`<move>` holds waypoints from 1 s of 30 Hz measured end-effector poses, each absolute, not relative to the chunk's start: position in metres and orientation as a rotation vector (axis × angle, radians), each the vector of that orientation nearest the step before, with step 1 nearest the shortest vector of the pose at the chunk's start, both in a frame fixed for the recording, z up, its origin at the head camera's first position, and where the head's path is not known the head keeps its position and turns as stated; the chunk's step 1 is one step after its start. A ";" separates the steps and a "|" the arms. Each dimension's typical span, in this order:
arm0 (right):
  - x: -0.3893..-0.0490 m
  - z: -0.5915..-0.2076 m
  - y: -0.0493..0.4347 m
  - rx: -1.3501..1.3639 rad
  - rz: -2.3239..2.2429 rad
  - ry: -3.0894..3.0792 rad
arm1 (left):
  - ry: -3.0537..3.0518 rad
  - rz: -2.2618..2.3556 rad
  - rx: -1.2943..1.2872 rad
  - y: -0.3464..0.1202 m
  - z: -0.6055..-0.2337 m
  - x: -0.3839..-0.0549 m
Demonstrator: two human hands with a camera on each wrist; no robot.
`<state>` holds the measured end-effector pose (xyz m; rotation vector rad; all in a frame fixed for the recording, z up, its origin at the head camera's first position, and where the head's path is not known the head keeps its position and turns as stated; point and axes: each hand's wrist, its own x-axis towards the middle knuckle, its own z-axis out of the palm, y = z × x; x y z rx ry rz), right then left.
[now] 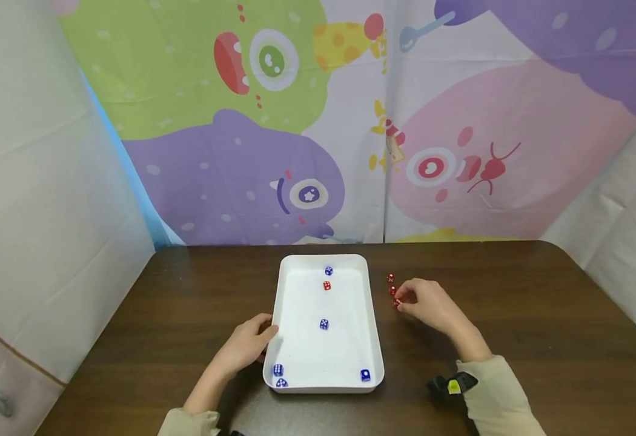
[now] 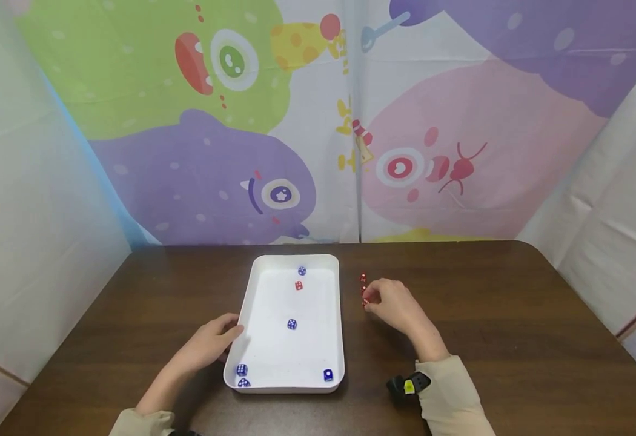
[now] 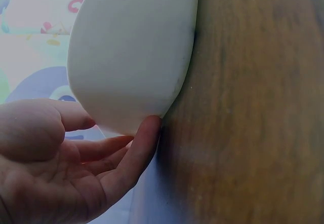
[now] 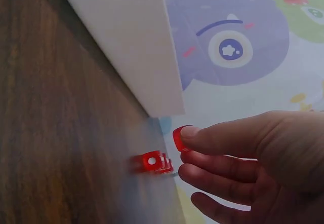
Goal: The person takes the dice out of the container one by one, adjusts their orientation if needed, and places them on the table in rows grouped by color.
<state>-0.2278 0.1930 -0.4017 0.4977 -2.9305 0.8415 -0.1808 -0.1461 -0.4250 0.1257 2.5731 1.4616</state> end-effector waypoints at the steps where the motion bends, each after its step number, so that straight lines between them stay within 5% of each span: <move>1: -0.228 -0.403 0.193 0.493 0.852 -2.948 | 2.574 1.462 0.126 -0.146 -0.425 -0.181; 30: -0.231 -0.420 0.194 0.397 0.876 -3.033 | 2.577 1.475 0.075 -0.142 -0.424 -0.180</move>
